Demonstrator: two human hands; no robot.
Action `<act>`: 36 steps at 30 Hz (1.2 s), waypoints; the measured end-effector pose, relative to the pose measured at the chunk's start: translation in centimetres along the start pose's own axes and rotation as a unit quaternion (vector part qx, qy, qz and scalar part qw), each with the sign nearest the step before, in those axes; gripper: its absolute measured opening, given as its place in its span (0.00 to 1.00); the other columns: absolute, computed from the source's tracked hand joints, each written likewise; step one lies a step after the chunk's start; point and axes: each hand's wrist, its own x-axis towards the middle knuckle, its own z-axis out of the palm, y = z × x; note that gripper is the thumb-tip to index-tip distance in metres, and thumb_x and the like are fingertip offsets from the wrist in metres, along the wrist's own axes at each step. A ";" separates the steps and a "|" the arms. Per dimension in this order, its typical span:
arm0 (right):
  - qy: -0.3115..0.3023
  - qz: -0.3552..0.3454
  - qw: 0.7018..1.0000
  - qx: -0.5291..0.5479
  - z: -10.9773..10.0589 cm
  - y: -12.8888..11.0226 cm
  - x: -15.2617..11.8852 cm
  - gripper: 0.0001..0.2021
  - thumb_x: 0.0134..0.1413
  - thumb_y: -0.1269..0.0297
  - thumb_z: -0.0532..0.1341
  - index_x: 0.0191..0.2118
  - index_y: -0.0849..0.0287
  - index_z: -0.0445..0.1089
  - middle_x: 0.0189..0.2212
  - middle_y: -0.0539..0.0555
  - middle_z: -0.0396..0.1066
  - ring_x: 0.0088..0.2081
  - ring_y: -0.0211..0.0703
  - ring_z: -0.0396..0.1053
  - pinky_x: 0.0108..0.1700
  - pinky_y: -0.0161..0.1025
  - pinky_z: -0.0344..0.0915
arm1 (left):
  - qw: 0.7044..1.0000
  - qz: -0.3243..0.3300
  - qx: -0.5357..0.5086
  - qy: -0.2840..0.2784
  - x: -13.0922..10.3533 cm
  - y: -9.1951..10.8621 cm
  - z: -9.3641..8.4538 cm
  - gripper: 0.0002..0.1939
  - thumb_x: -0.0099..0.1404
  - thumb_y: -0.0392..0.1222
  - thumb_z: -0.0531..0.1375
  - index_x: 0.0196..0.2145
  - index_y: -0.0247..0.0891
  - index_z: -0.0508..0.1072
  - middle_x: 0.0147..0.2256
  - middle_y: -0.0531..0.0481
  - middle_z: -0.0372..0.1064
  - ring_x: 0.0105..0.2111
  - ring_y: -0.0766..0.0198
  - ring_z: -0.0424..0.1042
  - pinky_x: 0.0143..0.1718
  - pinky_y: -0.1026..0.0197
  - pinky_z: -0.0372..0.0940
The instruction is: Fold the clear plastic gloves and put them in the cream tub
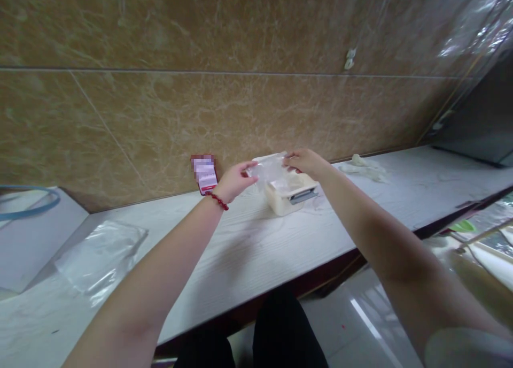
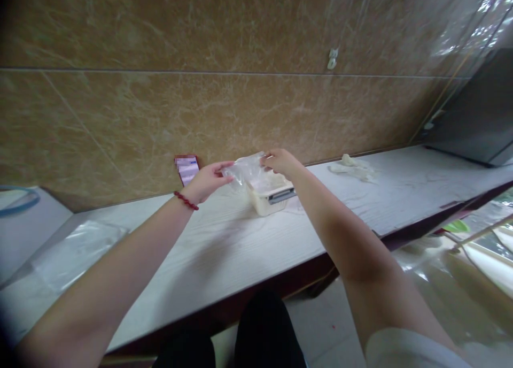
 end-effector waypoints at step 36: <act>0.080 0.021 0.837 -0.541 -1.8 6.1 3.2 0.16 0.44 0.63 0.60 0.43 0.53 0.67 0.45 0.58 0.60 0.48 0.53 0.53 0.45 0.48 0.53 | 0.776 -0.143 0.578 -0.207 7.8 0.4 8.9 0.27 0.46 0.53 0.58 0.46 0.46 0.68 0.53 0.45 0.57 0.56 0.43 0.44 0.50 0.38 0.44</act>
